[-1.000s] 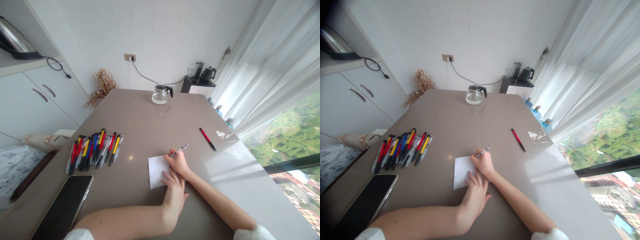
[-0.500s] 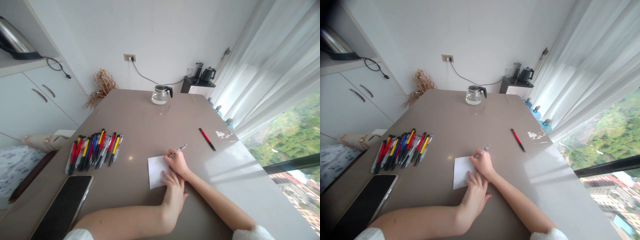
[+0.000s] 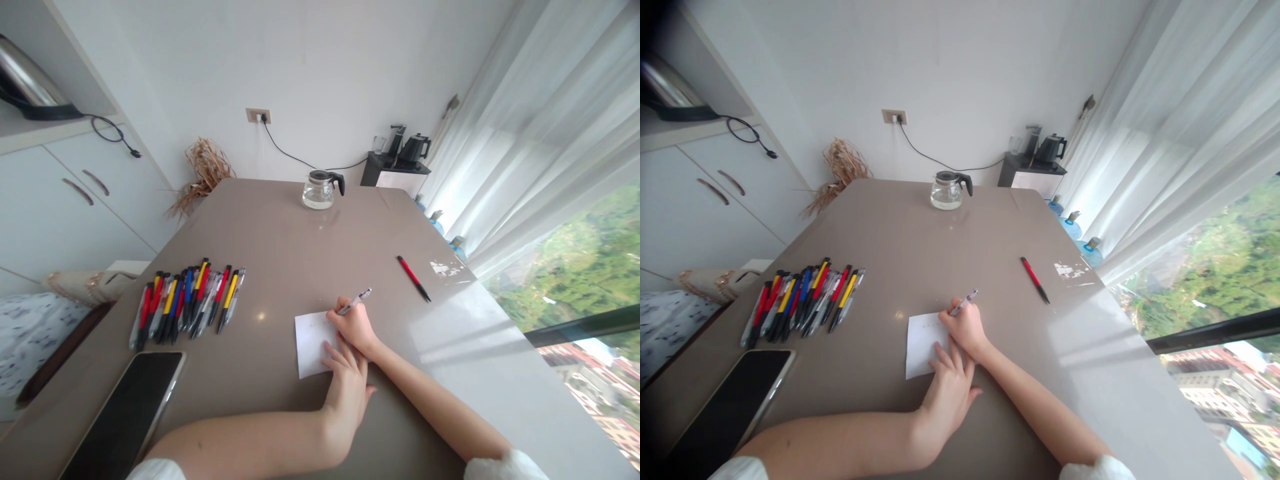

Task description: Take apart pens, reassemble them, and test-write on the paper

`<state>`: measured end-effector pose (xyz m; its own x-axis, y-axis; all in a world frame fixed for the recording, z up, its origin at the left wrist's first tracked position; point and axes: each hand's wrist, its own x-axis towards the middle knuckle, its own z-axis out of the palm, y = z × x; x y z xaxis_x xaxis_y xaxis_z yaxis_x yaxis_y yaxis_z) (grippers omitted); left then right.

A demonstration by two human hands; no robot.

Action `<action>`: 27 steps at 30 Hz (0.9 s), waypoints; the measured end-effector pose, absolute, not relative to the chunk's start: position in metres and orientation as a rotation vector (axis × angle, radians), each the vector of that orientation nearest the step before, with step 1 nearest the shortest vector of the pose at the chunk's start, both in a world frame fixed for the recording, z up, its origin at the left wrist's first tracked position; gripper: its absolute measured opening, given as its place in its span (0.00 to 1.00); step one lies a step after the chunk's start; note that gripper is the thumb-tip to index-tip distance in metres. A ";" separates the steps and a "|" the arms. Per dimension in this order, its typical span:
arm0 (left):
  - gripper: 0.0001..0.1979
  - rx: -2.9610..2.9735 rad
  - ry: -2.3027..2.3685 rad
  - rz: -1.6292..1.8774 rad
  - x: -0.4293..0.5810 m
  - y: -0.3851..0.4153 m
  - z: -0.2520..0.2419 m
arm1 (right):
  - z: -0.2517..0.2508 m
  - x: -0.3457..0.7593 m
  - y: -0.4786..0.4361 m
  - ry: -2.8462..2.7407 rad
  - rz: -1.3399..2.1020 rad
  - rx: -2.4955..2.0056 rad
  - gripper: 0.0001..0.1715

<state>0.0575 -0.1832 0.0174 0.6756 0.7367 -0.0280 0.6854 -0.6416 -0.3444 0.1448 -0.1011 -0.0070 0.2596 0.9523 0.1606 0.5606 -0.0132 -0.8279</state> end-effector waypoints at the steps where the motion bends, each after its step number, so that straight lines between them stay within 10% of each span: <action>1: 0.30 -2.586 -1.128 0.236 0.058 -0.183 0.016 | -0.007 0.145 -0.101 -1.381 0.579 -1.675 0.11; 27: 0.11 -2.824 -1.068 -0.018 0.033 -0.121 0.085 | 0.028 0.191 -0.085 -0.889 0.730 -1.318 0.23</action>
<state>0.0334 -0.1207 0.0849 0.7505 0.6586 0.0541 0.6601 -0.7431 -0.1099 0.1908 -0.0851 0.0283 0.4909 0.8615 0.1299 0.0404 0.1264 -0.9912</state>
